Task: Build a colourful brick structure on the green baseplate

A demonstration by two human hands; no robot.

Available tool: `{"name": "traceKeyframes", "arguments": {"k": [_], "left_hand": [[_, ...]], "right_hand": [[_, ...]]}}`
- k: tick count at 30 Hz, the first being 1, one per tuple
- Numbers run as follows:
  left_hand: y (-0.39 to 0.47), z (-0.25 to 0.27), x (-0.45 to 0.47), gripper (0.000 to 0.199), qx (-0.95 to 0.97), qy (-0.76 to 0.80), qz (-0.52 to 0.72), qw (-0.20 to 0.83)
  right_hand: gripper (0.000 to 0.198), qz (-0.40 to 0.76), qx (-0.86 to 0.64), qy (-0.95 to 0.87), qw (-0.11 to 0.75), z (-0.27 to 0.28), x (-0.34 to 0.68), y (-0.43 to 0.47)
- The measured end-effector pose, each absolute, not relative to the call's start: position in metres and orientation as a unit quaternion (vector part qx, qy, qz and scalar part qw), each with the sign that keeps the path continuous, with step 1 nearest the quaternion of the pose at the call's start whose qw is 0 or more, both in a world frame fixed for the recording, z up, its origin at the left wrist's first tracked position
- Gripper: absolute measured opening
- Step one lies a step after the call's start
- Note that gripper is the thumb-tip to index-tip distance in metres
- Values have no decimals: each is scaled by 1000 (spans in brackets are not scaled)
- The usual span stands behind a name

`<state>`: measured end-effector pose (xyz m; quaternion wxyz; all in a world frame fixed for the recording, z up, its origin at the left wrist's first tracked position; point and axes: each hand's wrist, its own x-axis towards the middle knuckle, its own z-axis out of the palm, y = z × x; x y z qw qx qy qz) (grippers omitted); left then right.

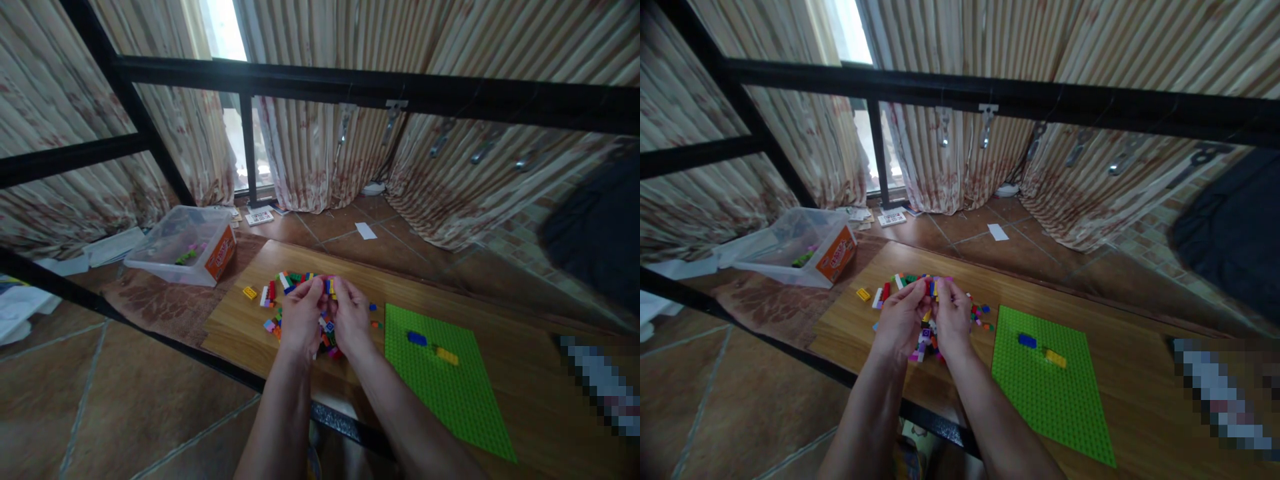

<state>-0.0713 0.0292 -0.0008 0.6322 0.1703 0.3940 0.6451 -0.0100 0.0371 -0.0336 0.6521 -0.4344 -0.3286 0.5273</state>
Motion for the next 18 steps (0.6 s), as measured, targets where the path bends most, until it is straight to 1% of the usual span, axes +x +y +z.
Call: {"name": "traceKeyframes", "arguments": {"k": [4,7,9,12,14,16,18], "left_hand": [[29,-1,-75,27,193,400,633,635],[30,-7,-86,25,237,435,609,619],[31,-13,-96,21,305,505,577,565],[33,-21,-110,16,435,630,475,435],[33,-23,-115,17,509,680,388,359],[32,-22,-116,19,558,704,319,301],[31,-21,-114,21,578,719,285,260]], "right_hand": [[38,554,-435,-297,645,-29,-13,34],[39,540,-477,-331,610,-33,0,36],[37,470,-551,-393,567,-37,16,39],[26,295,-632,-566,439,-41,36,40],[20,214,-644,-642,357,-41,39,39],[18,170,-646,-681,302,-41,36,37],[17,150,-644,-700,269,-41,30,35]]}}
